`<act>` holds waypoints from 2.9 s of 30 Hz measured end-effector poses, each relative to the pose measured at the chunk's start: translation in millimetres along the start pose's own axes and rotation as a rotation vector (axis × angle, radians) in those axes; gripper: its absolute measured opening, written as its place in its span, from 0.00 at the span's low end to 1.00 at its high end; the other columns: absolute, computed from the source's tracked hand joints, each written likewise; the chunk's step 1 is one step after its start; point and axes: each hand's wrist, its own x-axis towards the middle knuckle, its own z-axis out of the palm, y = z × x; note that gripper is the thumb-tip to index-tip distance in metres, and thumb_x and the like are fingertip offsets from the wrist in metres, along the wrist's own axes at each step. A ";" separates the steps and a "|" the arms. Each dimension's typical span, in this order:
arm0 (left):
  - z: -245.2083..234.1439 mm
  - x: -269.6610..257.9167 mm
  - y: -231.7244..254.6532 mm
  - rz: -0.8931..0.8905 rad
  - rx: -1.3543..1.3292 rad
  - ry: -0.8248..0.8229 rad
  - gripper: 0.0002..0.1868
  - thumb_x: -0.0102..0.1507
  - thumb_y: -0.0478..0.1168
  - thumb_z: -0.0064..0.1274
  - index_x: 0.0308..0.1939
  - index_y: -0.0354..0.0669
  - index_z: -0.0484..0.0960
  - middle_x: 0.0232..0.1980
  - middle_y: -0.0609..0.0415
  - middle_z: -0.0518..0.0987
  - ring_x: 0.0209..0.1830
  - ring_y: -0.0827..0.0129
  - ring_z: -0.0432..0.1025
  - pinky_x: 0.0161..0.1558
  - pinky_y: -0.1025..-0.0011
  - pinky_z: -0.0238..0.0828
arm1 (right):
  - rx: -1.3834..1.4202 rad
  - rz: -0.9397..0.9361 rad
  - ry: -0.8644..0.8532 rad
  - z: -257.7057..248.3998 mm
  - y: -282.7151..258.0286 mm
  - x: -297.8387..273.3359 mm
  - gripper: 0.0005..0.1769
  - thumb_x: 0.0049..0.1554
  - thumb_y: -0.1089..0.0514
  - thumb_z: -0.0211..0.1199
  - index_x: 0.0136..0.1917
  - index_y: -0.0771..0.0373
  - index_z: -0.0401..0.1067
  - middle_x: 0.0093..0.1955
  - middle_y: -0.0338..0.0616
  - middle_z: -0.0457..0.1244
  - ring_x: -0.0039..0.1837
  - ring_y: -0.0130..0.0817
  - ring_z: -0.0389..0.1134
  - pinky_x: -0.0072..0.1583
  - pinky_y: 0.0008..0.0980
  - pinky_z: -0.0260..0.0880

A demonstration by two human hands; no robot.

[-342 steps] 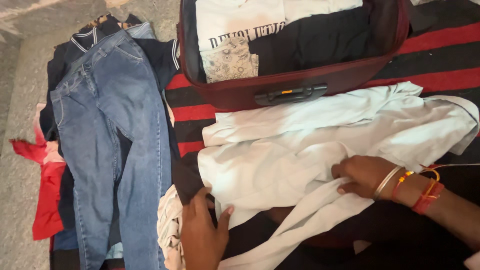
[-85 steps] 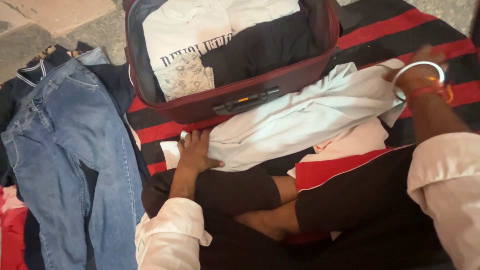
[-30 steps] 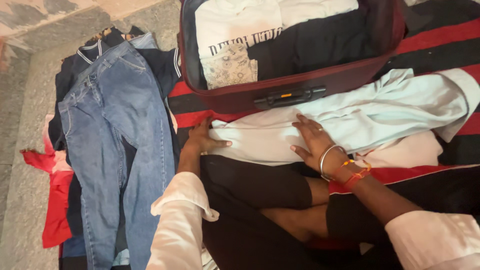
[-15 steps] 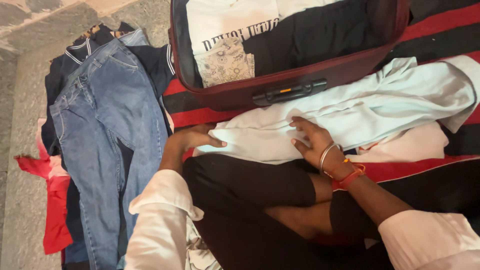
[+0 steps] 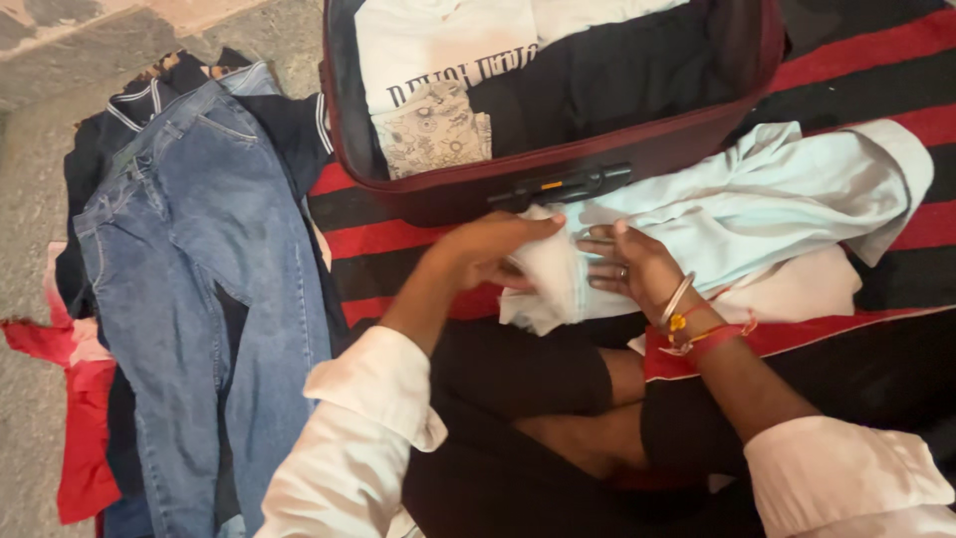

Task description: The person buttons a shirt, folds the sleeves and sides inward, and places the folded shirt into a suitcase.

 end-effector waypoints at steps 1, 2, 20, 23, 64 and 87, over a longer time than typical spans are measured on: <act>10.1 0.5 4.6 0.002 0.001 -0.004 0.41 0.59 0.63 0.56 0.64 0.31 0.78 0.61 0.45 0.81 0.54 0.62 0.77 0.47 0.63 0.80 | -0.001 -0.002 0.004 -2.7 -1.7 0.4 0.30 0.64 0.37 0.46 0.69 0.59 0.66 0.66 0.44 0.68 0.63 0.37 0.70 0.63 0.40 0.69; 19.8 0.2 7.4 0.009 -0.097 0.008 0.39 0.60 0.63 0.54 0.64 0.36 0.74 0.58 0.42 0.80 0.50 0.56 0.80 0.48 0.62 0.80 | 0.188 -0.003 0.003 -5.4 -3.0 1.4 0.30 0.65 0.40 0.46 0.70 0.60 0.66 0.66 0.47 0.67 0.65 0.41 0.69 0.66 0.43 0.68; 76.7 16.9 -91.2 0.703 0.957 0.609 0.38 0.63 0.58 0.54 0.75 0.52 0.65 0.81 0.41 0.52 0.78 0.38 0.48 0.70 0.40 0.45 | 0.403 -0.346 0.231 -36.2 10.2 23.6 0.32 0.68 0.37 0.49 0.69 0.66 0.66 0.64 0.49 0.66 0.65 0.41 0.67 0.69 0.41 0.65; 93.5 37.6 -88.3 0.641 1.046 0.688 0.39 0.65 0.61 0.50 0.78 0.56 0.60 0.84 0.44 0.46 0.82 0.40 0.42 0.72 0.37 0.38 | 0.094 -0.593 0.422 -36.9 8.7 16.9 0.28 0.68 0.45 0.55 0.71 0.69 0.65 0.68 0.52 0.64 0.69 0.41 0.64 0.70 0.39 0.63; 143.7 65.4 -64.7 0.631 1.044 0.667 0.41 0.63 0.58 0.55 0.76 0.49 0.61 0.82 0.44 0.45 0.82 0.44 0.37 0.72 0.35 0.32 | -1.905 -0.016 0.144 -210.2 -201.2 1.4 0.38 0.56 0.41 0.65 0.74 0.55 0.61 0.71 0.58 0.61 0.72 0.58 0.62 0.70 0.50 0.65; 323.5 159.4 57.2 0.860 0.956 0.704 0.37 0.51 0.44 0.67 0.64 0.55 0.73 0.61 0.52 0.75 0.63 0.55 0.66 0.54 0.55 0.64 | -1.826 0.014 0.136 -195.9 -179.2 40.2 0.50 0.53 0.49 0.71 0.82 0.39 0.47 0.73 0.61 0.58 0.73 0.64 0.60 0.70 0.52 0.64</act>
